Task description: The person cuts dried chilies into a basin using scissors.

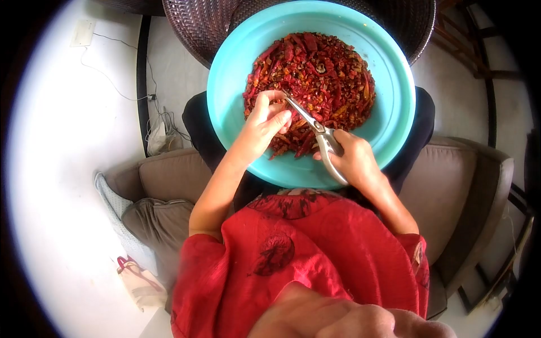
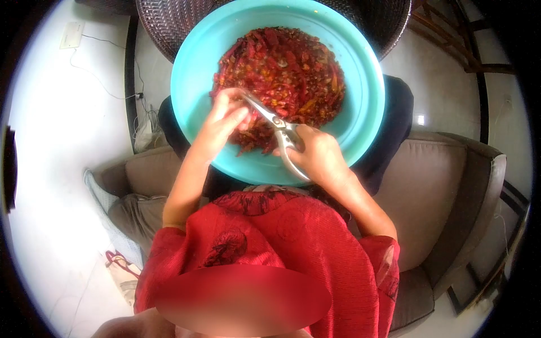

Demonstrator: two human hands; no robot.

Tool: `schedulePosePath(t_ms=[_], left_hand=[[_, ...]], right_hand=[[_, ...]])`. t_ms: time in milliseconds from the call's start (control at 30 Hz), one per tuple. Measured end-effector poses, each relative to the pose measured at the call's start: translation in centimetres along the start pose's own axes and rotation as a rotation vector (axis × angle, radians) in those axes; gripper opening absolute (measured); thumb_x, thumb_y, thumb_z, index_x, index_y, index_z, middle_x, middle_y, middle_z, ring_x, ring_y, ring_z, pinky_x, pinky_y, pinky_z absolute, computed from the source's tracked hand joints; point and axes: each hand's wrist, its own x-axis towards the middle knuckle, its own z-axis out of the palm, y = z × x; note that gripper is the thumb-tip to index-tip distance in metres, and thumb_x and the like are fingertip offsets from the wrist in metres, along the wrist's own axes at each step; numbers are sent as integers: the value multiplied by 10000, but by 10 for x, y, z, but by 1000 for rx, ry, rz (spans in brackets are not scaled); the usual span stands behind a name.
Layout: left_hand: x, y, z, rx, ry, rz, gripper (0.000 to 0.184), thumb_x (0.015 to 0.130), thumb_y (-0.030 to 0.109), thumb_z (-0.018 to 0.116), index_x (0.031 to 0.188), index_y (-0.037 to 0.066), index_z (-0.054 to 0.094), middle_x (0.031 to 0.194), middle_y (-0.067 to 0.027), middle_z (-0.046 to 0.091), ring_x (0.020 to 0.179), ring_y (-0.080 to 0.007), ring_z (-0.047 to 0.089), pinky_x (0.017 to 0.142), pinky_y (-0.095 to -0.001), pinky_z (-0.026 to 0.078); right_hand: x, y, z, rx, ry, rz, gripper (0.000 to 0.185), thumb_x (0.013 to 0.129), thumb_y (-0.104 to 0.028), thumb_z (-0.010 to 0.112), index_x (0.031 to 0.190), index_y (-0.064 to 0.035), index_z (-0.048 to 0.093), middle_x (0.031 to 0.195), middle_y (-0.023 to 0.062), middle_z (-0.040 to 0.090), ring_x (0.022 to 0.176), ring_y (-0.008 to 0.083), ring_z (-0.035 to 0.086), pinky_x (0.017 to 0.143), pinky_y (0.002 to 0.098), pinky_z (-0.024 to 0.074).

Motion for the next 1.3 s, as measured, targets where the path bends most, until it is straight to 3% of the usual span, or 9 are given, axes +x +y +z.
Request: schedulePosePath(t_ms=[67,200,333,433,633,767,933,1167,1300], left_hand=[[-2,-7,3,101,102,109,118,1001,78,517,1088,28,454,895,-44,553,776,-90,501,689,-227,433],[-5,-7,6,210,209,154,102,993,66,526,1065,33,462,880,-55,567,763,-98,514,689,-231,444],[-3,-13,3,-74,230,120,116,985,107,548,1078,56,502,925,-47,576,816,-107,541,744,-264,466],[-4,-11,5,-307,220,98,97,988,113,554,1054,64,504,901,-45,572,772,-105,507,740,-274,459],[-2,-17,7,-434,91,134,86,997,132,557,1026,71,504,913,-46,568,756,-107,478,745,-285,447],[-3,-18,15,-467,82,102,87,999,141,554,1025,71,509,916,-50,569,751,-110,477,740,-290,449],[-1,-19,13,-469,98,77,90,998,148,559,1025,76,511,903,-48,567,740,-109,473,738,-289,452],[-1,-17,11,-480,107,101,90,995,154,563,1023,81,516,900,-46,565,745,-111,482,737,-286,456],[0,-24,14,-505,54,117,97,997,163,563,1022,81,518,917,-46,567,761,-114,491,738,-286,459]], right_hand=[[0,0,0,8,10,-8,427,746,-343,836,815,14,612,691,172,618,587,288,602,574,404,467],[-1,-2,1,21,-9,34,413,761,-337,824,810,15,612,667,160,608,562,277,583,558,398,455],[0,-6,-5,149,-122,201,429,779,-365,798,861,8,604,694,146,605,605,281,583,587,403,453],[-2,-10,-11,41,-122,166,531,786,-469,758,987,-1,609,821,178,638,768,335,652,698,433,499],[-3,-13,-10,-80,-146,54,559,762,-482,765,1004,-8,594,918,155,626,853,321,636,727,423,492],[-3,-13,-3,-65,-88,52,529,768,-457,770,975,-2,598,858,165,634,798,330,648,694,432,494],[-4,-1,4,18,-66,82,472,743,-386,827,841,10,591,698,153,592,602,289,591,594,409,464],[-7,-4,0,9,-58,62,485,746,-403,817,865,8,589,714,150,586,618,293,583,608,418,459],[-7,-7,-4,-31,-46,-15,505,751,-413,801,953,-1,588,798,160,598,730,335,610,669,428,480]])
